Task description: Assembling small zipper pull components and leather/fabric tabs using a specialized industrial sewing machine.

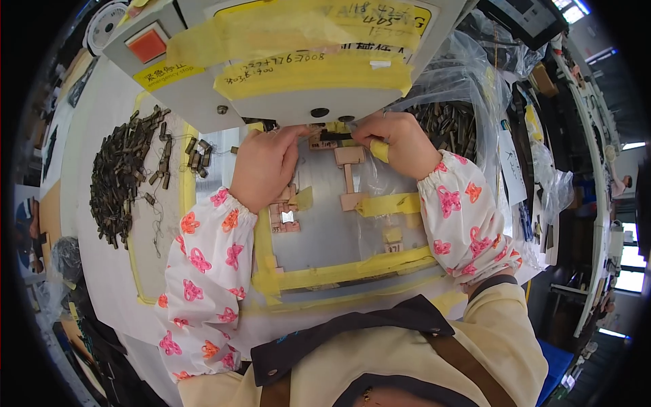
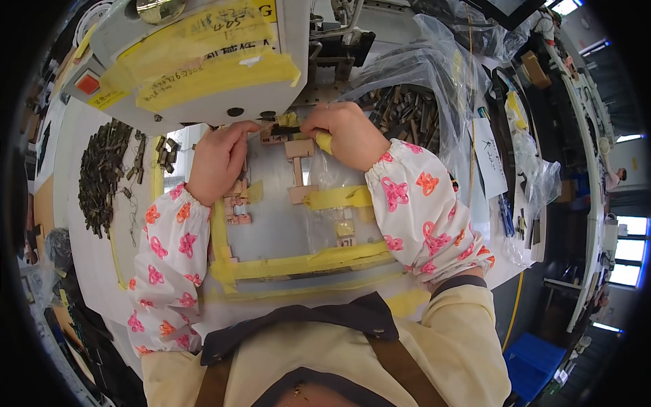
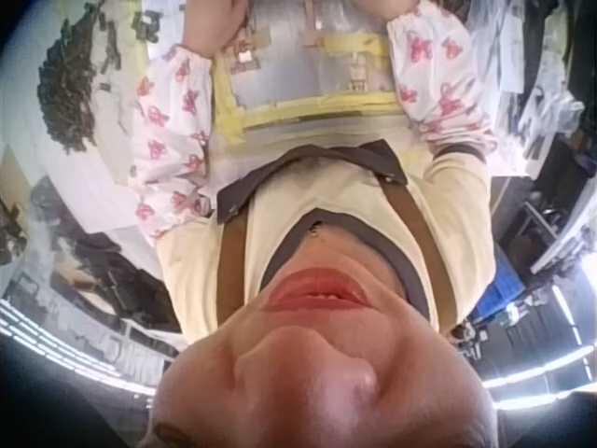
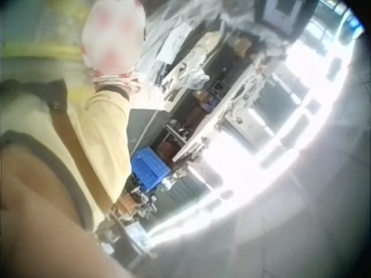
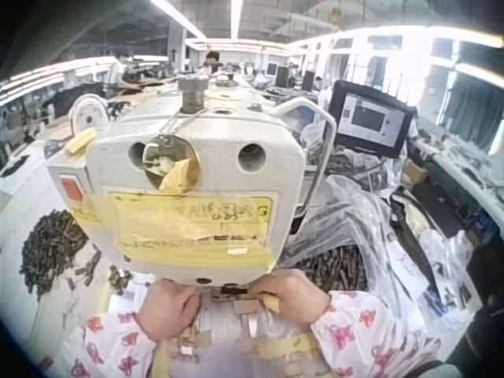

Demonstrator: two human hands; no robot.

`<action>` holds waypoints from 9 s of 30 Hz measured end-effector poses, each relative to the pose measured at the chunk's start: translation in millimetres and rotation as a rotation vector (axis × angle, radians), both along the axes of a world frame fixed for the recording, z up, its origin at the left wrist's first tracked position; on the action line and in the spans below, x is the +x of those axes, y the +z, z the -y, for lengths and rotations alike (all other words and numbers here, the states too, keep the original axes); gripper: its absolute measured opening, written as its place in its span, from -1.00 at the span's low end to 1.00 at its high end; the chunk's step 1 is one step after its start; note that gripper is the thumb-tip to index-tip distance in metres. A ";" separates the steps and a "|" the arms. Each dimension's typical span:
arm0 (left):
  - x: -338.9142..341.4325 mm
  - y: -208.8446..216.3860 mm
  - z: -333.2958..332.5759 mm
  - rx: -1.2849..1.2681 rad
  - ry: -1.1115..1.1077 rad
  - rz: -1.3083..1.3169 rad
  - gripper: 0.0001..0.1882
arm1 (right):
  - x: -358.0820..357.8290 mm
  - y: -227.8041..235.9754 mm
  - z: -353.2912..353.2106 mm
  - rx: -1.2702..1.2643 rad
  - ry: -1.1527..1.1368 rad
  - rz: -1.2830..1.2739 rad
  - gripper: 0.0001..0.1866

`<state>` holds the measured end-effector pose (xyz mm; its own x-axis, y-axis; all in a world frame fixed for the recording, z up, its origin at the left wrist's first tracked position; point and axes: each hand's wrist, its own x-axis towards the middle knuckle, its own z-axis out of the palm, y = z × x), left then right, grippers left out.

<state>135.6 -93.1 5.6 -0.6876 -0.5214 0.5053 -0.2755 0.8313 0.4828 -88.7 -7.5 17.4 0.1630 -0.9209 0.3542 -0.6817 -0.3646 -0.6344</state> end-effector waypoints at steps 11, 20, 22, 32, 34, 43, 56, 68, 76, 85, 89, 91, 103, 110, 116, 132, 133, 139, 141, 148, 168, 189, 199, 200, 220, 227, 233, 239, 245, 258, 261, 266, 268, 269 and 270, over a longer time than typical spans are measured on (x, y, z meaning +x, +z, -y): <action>1.8 0.4 0.2 -0.013 -0.031 0.023 -0.80 | -0.1 0.0 3.9 -0.022 0.011 -0.043 -0.86; -6.0 -0.2 -6.9 -0.204 -0.007 0.310 -0.58 | 28.6 -4.9 6.5 -0.133 -0.049 -0.005 -0.78; -6.1 -4.1 -5.0 -0.183 -0.014 0.283 -0.59 | 31.3 -9.2 7.1 0.007 -0.134 0.034 -0.73; 7.6 0.5 -1.8 -0.046 0.002 0.139 -0.68 | 17.6 -11.1 12.9 -0.037 -0.042 -0.165 -0.72; 8.9 -0.6 -2.3 -0.071 -0.007 0.148 -0.69 | 20.6 -13.4 15.8 -0.098 -0.011 -0.182 -0.76; 5.9 1.4 -8.8 -0.173 0.007 0.197 -0.64 | 26.1 -12.1 15.3 -0.144 -0.026 -0.290 -0.79; 5.7 -8.5 0.1 -0.162 -0.024 0.123 -0.59 | 26.4 -6.1 14.2 -0.261 -0.038 -0.428 -0.85; 5.9 -11.3 7.0 -0.188 0.027 0.112 -0.70 | 27.4 8.0 10.3 -0.116 -0.036 -0.484 -0.80; 8.7 -4.6 3.8 -0.189 0.035 0.190 -0.69 | 24.1 4.9 11.3 -0.114 -0.020 -0.472 -0.75; 8.9 -1.2 1.6 -0.192 0.043 0.224 -0.67 | 22.5 3.3 8.6 -0.079 -0.020 -0.482 -0.71; 10.1 -6.3 3.8 -0.232 0.034 0.157 -0.68 | 27.3 3.4 6.9 -0.143 -0.051 -0.502 -0.73; 11.9 -6.8 -1.5 -0.208 0.042 0.191 -0.69 | 27.8 5.0 5.0 -0.124 -0.029 -0.502 -0.73; 25.0 -4.1 11.1 -0.290 0.106 0.097 -0.72 | 25.2 10.6 -3.9 -0.291 -0.061 -0.420 -0.72; 67.2 2.0 16.1 -0.340 0.447 0.315 -0.81 | -27.4 16.6 -45.6 -0.143 -0.300 -0.505 -0.79; 35.5 15.4 -5.7 -0.411 0.284 0.268 -0.74 | -39.5 6.5 -26.6 -0.103 -0.434 -0.610 -0.77; -0.5 -5.8 5.2 -0.226 0.068 0.156 -0.61 | -43.7 7.0 -13.1 -0.330 -0.263 -0.524 -0.87; 1.1 -3.7 3.3 -0.214 0.066 0.170 -0.59 | -40.2 12.5 -14.6 -0.326 -0.251 -0.519 -0.87; 5.6 -8.2 -2.8 -0.058 0.092 0.167 -0.53 | -39.3 6.7 -20.5 -0.048 -0.329 -0.511 -0.91; 5.4 -6.5 -2.0 0.000 0.090 0.168 -0.52 | -45.3 8.1 -20.1 -0.066 -0.285 -0.463 -0.91; 4.4 5.6 -11.1 0.279 -0.038 -0.038 -0.78 | -0.1 43.1 -28.1 0.232 -0.166 0.094 -0.88; 2.3 4.2 -2.0 0.490 -0.094 0.041 -0.76 | 26.5 8.7 -5.6 -0.317 0.132 -0.292 -0.71; 0.3 -6.8 -0.8 -0.024 -0.022 0.077 -0.83 | -0.3 -3.5 8.0 -0.016 0.031 -0.147 -0.77; -6.6 -0.9 -2.0 -0.228 -0.042 0.292 -0.66 | 11.2 -11.7 6.7 -0.225 0.000 -0.213 -0.74; -7.9 -0.7 -1.2 -0.234 -0.052 0.305 -0.63 | 12.6 -10.9 7.3 -0.222 0.001 -0.213 -0.74; 5.3 -3.3 -0.2 -0.218 -0.034 0.194 -0.68 | 18.2 -12.3 10.5 -0.150 0.004 -0.275 -0.65; 3.4 -6.2 -0.1 -0.220 -0.045 0.148 -0.65 | 23.3 -7.2 12.7 -0.111 -0.001 -0.344 -0.65; -0.3 1.5 -3.1 -0.367 -0.007 0.334 -0.62 | 26.4 -5.1 11.0 -0.145 -0.012 -0.352 -0.66; 1.9 -7.9 -1.2 -0.278 -0.020 0.165 -0.63 | 23.6 -2.4 11.4 -0.092 -0.017 -0.502 -0.67; 5.1 -0.8 5.4 -0.244 0.068 0.264 -0.62 | 21.8 3.9 17.0 -0.073 -0.051 -0.526 -0.64; 9.0 -2.1 1.7 -0.274 0.080 0.302 -0.61 | 24.6 10.8 18.5 0.031 -0.013 -0.545 -0.61; 7.6 -0.2 4.0 -0.286 0.060 0.279 -0.61 | 23.2 9.3 18.0 0.011 -0.037 -0.541 -0.62; 8.6 -3.3 2.0 -0.271 0.073 0.280 -0.63 | 21.1 8.9 18.9 -0.011 -0.011 -0.549 -0.63; 9.3 -1.2 2.8 -0.279 0.068 0.276 -0.63 | 21.1 6.6 17.5 -0.060 -0.003 -0.569 -0.66; 9.3 -0.1 2.3 -0.288 0.063 0.271 -0.63 | 21.2 6.1 17.0 -0.062 -0.006 -0.571 -0.66; 8.8 -0.5 1.7 -0.291 0.062 0.269 -0.63 | 21.6 5.4 17.8 -0.059 -0.020 -0.577 -0.67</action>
<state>144.4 -94.7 5.1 -0.7874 -0.4272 0.4445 -0.4135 0.9007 0.1333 -67.1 -25.2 22.7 0.3281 -0.9069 0.2643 -0.9180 -0.3721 -0.1370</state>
